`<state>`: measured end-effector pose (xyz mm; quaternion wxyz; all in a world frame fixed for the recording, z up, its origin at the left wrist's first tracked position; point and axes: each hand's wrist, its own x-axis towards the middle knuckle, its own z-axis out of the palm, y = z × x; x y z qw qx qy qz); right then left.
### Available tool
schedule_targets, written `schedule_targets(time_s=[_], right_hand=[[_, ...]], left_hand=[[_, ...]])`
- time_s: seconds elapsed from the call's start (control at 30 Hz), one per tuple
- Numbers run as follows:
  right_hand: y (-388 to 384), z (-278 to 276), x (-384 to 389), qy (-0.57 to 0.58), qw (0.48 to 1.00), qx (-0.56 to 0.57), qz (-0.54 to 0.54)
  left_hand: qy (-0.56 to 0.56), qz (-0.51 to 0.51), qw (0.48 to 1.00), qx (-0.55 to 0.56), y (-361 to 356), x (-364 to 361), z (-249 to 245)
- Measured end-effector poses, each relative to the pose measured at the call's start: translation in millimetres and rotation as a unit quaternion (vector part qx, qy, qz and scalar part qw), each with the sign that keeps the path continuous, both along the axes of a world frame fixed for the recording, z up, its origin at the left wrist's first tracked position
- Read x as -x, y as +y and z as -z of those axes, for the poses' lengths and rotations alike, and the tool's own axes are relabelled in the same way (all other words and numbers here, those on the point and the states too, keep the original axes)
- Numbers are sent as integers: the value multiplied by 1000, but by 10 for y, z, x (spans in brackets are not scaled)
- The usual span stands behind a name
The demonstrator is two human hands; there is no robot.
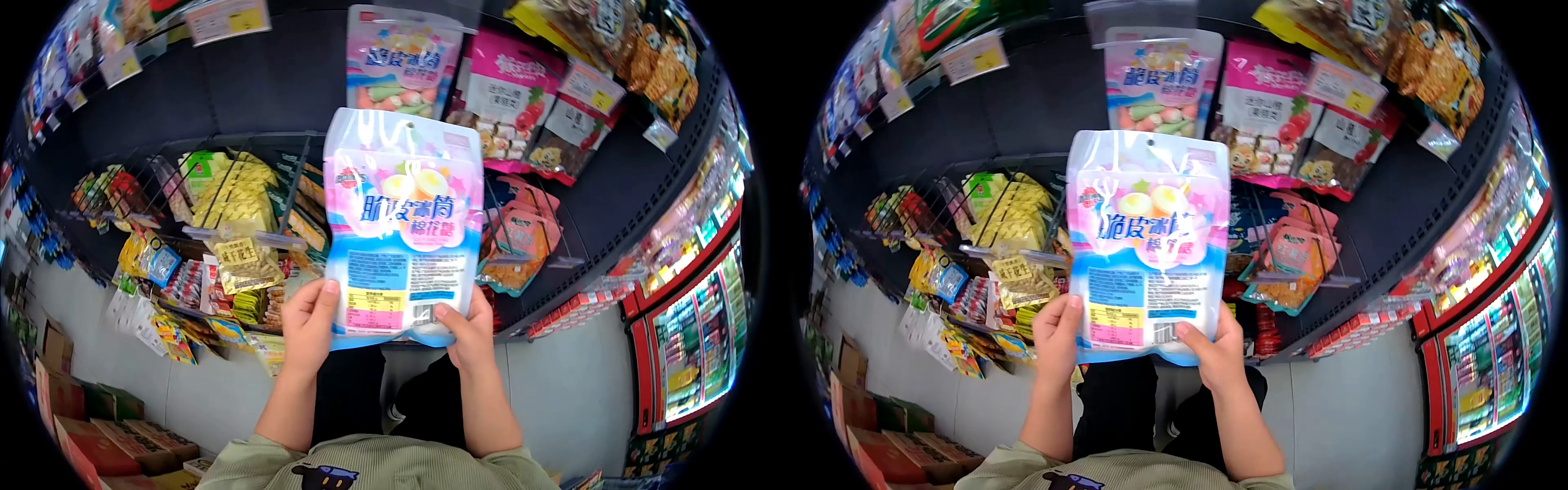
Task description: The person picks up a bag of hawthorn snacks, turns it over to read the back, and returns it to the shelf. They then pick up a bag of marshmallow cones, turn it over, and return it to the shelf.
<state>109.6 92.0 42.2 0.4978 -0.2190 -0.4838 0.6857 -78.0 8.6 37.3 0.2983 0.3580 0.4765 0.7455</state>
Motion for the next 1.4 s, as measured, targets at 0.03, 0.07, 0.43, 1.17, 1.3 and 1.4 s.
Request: schedule_targets(time_s=[0.03, 0.07, 0.43, 1.17, 1.3, 1.4], right_hand=[[-13, -15, 12, -4, 1000, -3, 8], [-26, -36, 15, -6, 1000, -5, 17], [-294, -234, 26, -130, 949, -205, 203], [-534, -447, -177, -275, 808, -509, 114], [-427, -454, -240, -264, 804, -513, 142], [-297, -459, -295, -274, 789, -503, 223]], left_hand=[[-6, 7, 1000, -4, 6, -4, -16], [-12, 15, 1000, -8, 8, -6, -33], [235, 30, 971, -31, -154, -348, -308], [-79, 160, 982, -65, -95, -725, -441], [-116, 155, 980, -34, -50, -626, -358], [-131, 170, 976, -42, -27, -579, -363]])
